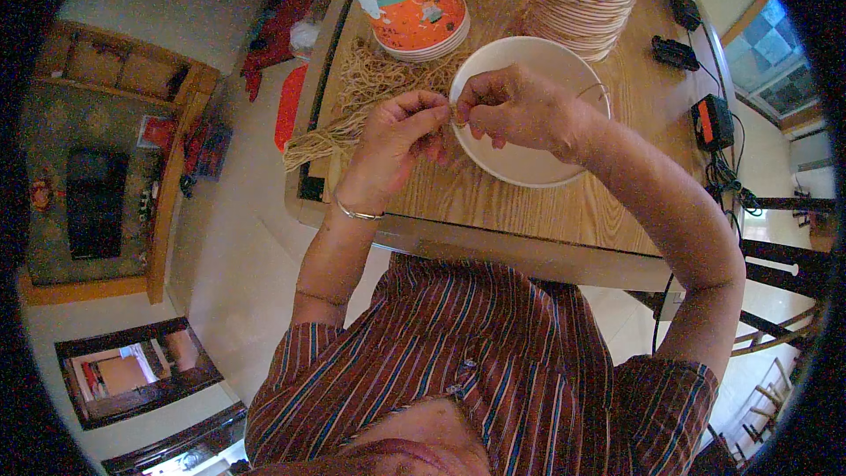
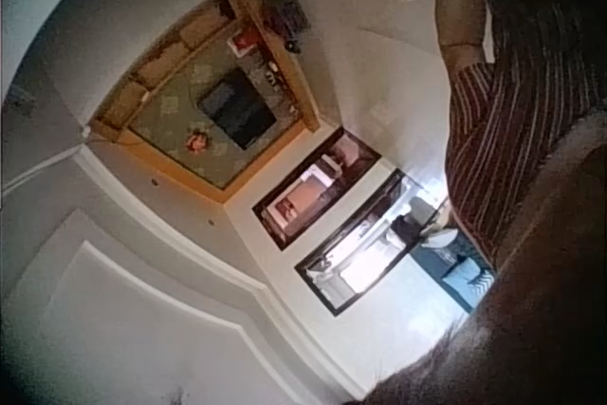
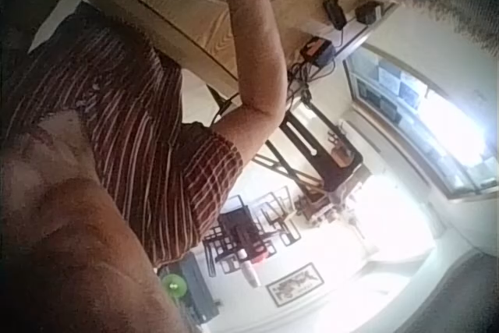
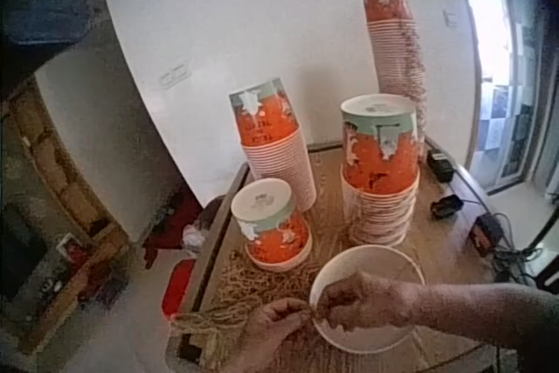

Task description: Tying raffia or fiber around the rim of paper bowls and stacking them as part of a packaging process.

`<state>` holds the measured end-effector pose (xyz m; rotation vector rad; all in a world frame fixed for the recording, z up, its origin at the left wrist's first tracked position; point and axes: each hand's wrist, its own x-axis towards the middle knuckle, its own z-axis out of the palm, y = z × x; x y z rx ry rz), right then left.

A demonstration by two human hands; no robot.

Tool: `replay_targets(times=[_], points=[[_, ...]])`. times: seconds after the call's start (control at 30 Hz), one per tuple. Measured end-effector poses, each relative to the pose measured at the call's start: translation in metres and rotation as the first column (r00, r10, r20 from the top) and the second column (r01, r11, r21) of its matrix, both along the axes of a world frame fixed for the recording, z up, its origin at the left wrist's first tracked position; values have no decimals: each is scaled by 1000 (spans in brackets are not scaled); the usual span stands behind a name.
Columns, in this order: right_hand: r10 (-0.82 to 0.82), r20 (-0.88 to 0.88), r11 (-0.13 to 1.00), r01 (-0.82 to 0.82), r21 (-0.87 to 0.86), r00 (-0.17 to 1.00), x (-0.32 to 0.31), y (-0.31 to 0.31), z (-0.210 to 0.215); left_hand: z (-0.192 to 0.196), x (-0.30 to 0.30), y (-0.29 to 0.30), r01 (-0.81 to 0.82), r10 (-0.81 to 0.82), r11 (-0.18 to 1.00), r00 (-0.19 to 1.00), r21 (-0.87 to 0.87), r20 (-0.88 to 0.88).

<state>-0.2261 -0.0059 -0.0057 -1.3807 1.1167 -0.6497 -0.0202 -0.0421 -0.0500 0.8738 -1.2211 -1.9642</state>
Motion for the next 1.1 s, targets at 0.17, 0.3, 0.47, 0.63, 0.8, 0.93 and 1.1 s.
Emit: replay_targets(times=[0.17, 0.3, 0.47, 0.63, 0.8, 0.93, 1.1], points=[[-61, -117, 991, 46, -129, 991, 5, 4, -5, 1, -3, 1, -14, 15, 1000, 999, -26, 33], [-97, -161, 973, 59, -223, 982, 5, 4, -7, 5, -3, 4, -17, 20, 997, 999, -70, 50], [-92, -167, 955, 39, -295, 982, 1, 2, -7, 6, -2, 4, 7, -2, 994, 999, -107, 52], [-46, -117, 952, 8, -307, 992, 1, 0, -8, 6, -3, 2, 25, -16, 992, 997, -121, 78], [-76, -155, 961, 31, -276, 985, 1, -1, -7, 6, 0, 2, 41, -22, 985, 993, -168, 114], [-73, -163, 964, 28, -264, 984, 0, -1, -5, 10, 0, 6, 59, -22, 963, 990, -264, 140], [-59, -121, 960, 23, -279, 991, 0, -2, -8, 9, -1, 6, 92, -44, 941, 987, -324, 153]])
